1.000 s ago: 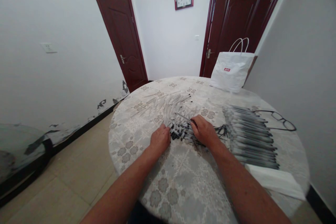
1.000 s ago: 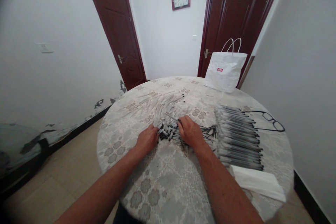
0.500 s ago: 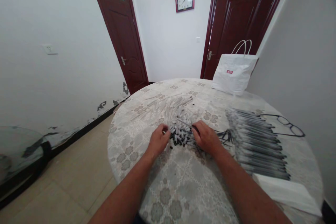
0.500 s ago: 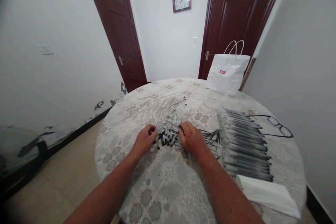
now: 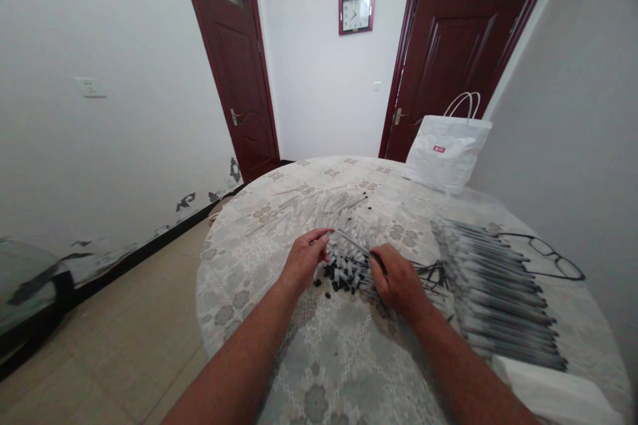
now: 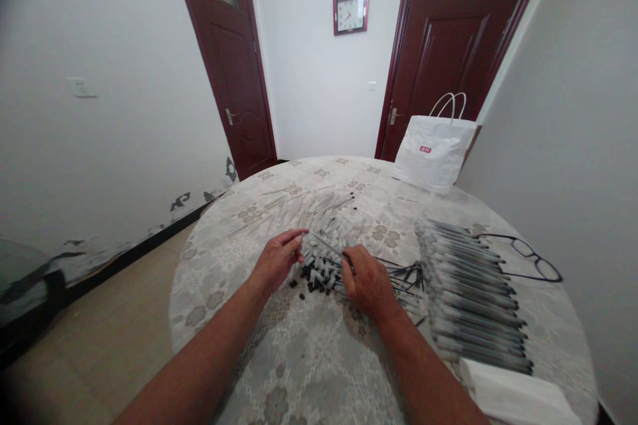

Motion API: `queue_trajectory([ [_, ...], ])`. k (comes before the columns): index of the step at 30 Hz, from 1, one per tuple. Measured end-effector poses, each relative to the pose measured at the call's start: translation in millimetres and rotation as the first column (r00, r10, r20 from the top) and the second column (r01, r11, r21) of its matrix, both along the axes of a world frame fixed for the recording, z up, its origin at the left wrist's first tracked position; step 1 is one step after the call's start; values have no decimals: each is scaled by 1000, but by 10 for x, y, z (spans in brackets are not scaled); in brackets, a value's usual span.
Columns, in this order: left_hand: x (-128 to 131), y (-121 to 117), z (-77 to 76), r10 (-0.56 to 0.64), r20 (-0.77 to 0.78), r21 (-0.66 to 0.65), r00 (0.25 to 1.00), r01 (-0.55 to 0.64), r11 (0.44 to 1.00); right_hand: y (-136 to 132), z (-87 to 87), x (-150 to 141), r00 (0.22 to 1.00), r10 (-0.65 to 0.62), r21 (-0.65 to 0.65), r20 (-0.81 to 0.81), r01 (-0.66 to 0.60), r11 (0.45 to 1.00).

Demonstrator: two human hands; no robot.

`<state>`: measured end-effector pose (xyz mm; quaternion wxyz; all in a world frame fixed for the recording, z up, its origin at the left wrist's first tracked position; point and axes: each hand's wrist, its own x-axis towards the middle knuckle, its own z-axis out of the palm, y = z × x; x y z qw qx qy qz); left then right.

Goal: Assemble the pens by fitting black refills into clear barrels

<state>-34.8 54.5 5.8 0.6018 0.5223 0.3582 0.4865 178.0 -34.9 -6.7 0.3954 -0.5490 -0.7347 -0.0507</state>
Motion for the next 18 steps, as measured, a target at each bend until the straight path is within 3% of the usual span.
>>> queue_trajectory([
  [6, -156, 43, -140, -36, -25, -1, 999, 36, 999, 30, -40, -15, 999, 11, -26, 33, -10, 1000],
  [12, -240, 35, -100, -78, -177, 113, 981, 99, 989, 25, -57, -22, 998, 24, -72, 56, -20, 997],
  [18, -251, 55, -106, -88, -277, 224, 957, 154, 962, -10, 19, 23, 999, 18, -28, 38, -17, 999],
])
